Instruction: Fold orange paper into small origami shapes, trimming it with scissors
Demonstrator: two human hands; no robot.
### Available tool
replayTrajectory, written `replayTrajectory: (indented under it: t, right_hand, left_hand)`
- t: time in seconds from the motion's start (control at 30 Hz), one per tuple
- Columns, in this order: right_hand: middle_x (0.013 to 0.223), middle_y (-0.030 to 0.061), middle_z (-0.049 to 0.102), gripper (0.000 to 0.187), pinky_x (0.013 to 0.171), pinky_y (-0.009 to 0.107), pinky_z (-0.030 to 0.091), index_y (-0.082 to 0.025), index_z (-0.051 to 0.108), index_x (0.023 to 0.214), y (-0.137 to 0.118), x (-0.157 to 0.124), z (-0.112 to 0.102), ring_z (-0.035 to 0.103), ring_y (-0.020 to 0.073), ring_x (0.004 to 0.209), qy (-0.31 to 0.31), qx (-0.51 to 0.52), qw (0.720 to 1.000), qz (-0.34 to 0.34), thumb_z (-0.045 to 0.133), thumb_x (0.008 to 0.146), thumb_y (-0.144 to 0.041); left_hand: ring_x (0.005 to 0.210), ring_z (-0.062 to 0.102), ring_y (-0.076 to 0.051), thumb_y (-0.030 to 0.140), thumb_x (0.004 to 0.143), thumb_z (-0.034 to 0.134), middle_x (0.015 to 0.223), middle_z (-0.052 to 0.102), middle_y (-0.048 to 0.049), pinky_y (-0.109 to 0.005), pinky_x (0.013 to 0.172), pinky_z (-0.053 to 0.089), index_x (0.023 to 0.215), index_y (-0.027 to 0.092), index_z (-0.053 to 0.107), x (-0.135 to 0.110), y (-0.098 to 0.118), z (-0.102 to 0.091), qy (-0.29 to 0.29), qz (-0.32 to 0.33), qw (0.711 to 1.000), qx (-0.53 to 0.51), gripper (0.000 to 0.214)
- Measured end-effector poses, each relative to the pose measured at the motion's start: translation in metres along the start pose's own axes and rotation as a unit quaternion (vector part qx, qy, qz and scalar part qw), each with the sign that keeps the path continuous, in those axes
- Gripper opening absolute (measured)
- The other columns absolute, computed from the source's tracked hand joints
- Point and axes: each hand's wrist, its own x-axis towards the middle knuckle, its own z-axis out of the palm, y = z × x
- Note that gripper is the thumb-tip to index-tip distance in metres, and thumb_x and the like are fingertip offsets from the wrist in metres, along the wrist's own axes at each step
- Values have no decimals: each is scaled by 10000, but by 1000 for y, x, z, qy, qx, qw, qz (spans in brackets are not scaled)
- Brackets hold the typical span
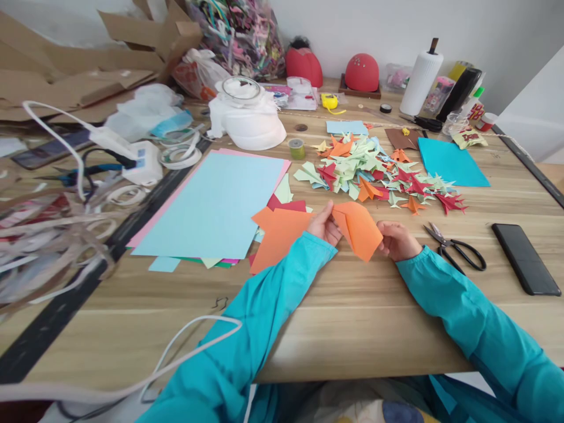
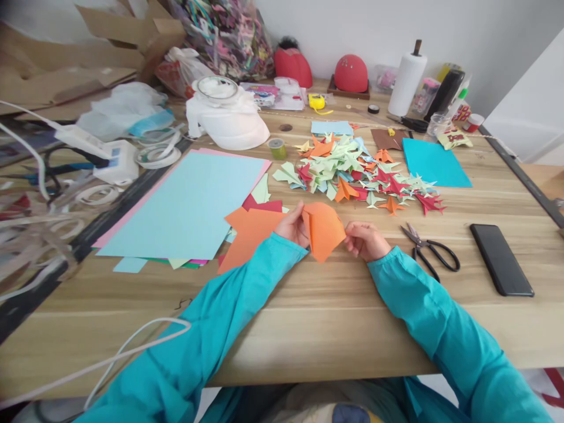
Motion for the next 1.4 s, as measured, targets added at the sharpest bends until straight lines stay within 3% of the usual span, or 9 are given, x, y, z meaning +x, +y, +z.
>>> replayTrajectory:
  t: [0.1, 0.2, 0.4, 0.53, 0.63, 0.83, 1.0, 1.17, 1.4]
  right_hand:
    - [481, -13, 568, 211, 342, 180, 329, -147, 580, 610, 6, 0, -1, 467, 71, 371, -4, -76, 997, -5, 702, 598, -319]
    - [523, -19, 577, 248, 387, 182, 374, -147, 576, 660, 9, 0, 0, 481, 65, 402, -23, -128, 991, -21, 706, 629, -356]
    - [526, -49, 504, 312, 441, 192, 372, -158, 536, 658, 11, -6, 16, 438, 59, 461, -49, -259, 960, -94, 748, 584, -375]
    - [488, -44, 471, 344, 439, 207, 356, -169, 518, 603, 14, -9, 20, 421, 65, 446, -8, -294, 948, -121, 642, 685, -478]
    - [479, -16, 499, 389, 439, 239, 394, -175, 548, 592, 15, -9, 19, 454, 89, 428, 51, -281, 951, -123, 518, 773, -517]
    - [689, 21, 629, 257, 510, 276, 479, -184, 619, 741, 18, 0, 12, 561, 147, 594, 174, -160, 948, -211, 679, 661, -421]
    - [608, 11, 607, 229, 468, 271, 458, -170, 614, 690, 18, 3, 9, 549, 134, 515, 159, -102, 959, -211, 678, 674, -389]
    - [561, 0, 586, 201, 452, 257, 433, -157, 629, 702, 12, -1, 13, 535, 121, 483, 64, -139, 970, -190, 657, 706, -356]
    - [574, 7, 600, 206, 429, 265, 426, -153, 644, 706, 13, 1, 12, 544, 130, 474, 111, -38, 979, -164, 693, 665, -348]
  left_hand:
    - [650, 649, -124, 270, 758, 618, 663, 674, -23, -242, 672, 526, 755, 132, 596, 1, -3, 2, 28, 11, 999, -17, 140]
    - [641, 648, -117, 240, 772, 603, 662, 673, -15, -228, 639, 534, 744, 138, 592, 1, -4, 3, 50, 38, 998, -16, 106]
    - [518, 602, -74, 156, 636, 717, 622, 650, 20, -179, 517, 511, 697, 138, 577, -5, -12, 5, 23, 64, 996, 51, 153]
    - [551, 607, -101, 201, 474, 804, 603, 637, 21, -218, 543, 519, 693, 132, 596, -10, -20, 6, -32, 85, 986, 139, 310]
    - [534, 580, -93, 241, 445, 809, 588, 629, 12, -199, 503, 484, 673, 128, 611, -14, -24, 7, -58, 121, 963, 234, 323]
    - [429, 492, -72, 282, 555, 730, 472, 556, 28, -193, 435, 412, 614, 134, 605, -26, -26, 15, -95, 118, 916, 370, 203]
    - [471, 523, -87, 328, 683, 605, 557, 598, -19, -201, 449, 412, 621, 126, 595, -29, -29, 13, -151, 74, 893, 418, 211]
    - [490, 516, -85, 292, 729, 539, 578, 582, -13, -206, 465, 412, 652, 125, 591, -28, -32, 11, -160, 80, 870, 459, 192]
    - [472, 512, -84, 254, 732, 503, 545, 563, -9, -206, 460, 408, 626, 125, 585, -29, -30, 12, -155, 71, 868, 467, 186]
